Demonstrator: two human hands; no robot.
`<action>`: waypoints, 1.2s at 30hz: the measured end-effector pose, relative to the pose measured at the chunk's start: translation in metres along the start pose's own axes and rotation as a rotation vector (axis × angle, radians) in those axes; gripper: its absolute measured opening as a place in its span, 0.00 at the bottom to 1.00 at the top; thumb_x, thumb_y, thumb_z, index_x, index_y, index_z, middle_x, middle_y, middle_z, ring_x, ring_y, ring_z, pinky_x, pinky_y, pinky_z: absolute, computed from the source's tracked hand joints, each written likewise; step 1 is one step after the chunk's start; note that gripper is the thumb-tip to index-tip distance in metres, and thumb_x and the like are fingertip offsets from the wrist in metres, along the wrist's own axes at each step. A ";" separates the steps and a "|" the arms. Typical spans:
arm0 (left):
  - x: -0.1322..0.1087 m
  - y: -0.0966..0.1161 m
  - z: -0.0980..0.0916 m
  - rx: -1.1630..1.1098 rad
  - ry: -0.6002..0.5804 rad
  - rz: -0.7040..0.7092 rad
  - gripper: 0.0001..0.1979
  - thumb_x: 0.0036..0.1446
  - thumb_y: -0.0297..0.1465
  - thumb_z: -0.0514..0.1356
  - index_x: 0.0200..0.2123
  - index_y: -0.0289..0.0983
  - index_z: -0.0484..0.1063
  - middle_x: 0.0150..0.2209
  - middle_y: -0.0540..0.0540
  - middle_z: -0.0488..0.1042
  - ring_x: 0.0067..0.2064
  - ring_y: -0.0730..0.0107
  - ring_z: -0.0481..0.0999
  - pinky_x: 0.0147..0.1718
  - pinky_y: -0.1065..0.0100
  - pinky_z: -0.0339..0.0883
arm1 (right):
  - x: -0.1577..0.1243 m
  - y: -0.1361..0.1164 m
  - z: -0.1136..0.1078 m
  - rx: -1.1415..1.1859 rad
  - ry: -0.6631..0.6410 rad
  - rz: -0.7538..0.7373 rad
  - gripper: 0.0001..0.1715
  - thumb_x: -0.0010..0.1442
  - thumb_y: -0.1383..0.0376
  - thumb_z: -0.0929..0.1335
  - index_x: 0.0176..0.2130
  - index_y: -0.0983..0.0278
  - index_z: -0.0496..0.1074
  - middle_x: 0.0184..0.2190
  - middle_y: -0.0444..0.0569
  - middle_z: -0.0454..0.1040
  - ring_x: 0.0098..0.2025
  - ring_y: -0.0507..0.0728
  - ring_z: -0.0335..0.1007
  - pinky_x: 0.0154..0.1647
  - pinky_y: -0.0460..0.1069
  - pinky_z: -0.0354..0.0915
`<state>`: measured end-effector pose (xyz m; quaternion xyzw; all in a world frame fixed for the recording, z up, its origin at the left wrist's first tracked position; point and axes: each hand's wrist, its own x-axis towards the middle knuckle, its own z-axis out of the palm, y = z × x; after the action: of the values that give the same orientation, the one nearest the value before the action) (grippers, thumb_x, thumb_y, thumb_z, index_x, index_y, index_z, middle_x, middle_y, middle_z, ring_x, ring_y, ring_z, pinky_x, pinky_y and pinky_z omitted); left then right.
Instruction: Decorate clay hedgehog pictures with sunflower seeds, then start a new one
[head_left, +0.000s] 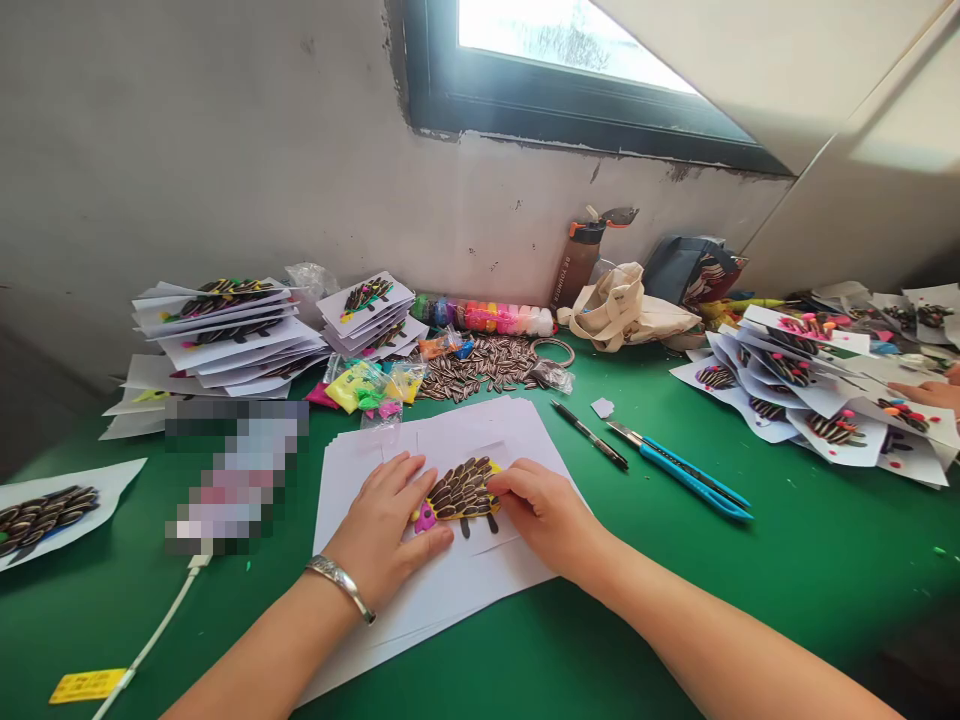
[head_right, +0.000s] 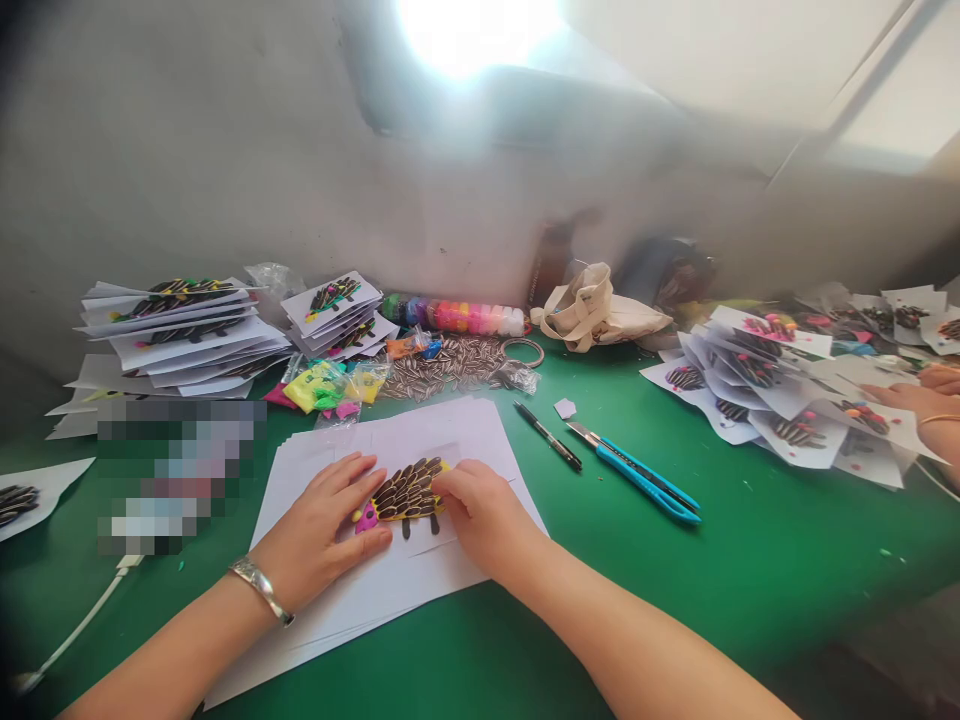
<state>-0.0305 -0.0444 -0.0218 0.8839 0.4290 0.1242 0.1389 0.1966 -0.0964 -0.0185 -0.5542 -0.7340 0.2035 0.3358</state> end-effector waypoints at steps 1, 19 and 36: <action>0.000 0.000 0.000 0.000 0.005 0.005 0.29 0.52 0.45 0.58 0.54 0.36 0.66 0.59 0.38 0.61 0.60 0.46 0.56 0.57 0.48 0.54 | 0.000 0.000 0.001 -0.001 -0.001 -0.002 0.14 0.57 0.75 0.61 0.36 0.60 0.71 0.30 0.45 0.69 0.33 0.52 0.65 0.31 0.46 0.62; 0.001 -0.002 0.002 0.003 0.028 0.020 0.28 0.51 0.44 0.58 0.54 0.37 0.66 0.58 0.38 0.62 0.60 0.46 0.56 0.56 0.47 0.55 | -0.002 -0.001 -0.007 -0.173 -0.004 0.090 0.10 0.56 0.73 0.64 0.32 0.61 0.73 0.27 0.45 0.70 0.33 0.53 0.64 0.34 0.47 0.59; -0.001 -0.004 0.003 0.002 0.036 0.026 0.28 0.52 0.46 0.57 0.54 0.38 0.66 0.58 0.39 0.62 0.60 0.47 0.57 0.56 0.48 0.55 | 0.000 0.000 -0.006 -0.198 0.005 0.080 0.09 0.55 0.74 0.65 0.30 0.62 0.73 0.26 0.45 0.69 0.31 0.52 0.64 0.33 0.45 0.57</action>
<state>-0.0322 -0.0431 -0.0263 0.8872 0.4199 0.1416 0.1287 0.2011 -0.0970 -0.0139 -0.6141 -0.7269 0.1422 0.2727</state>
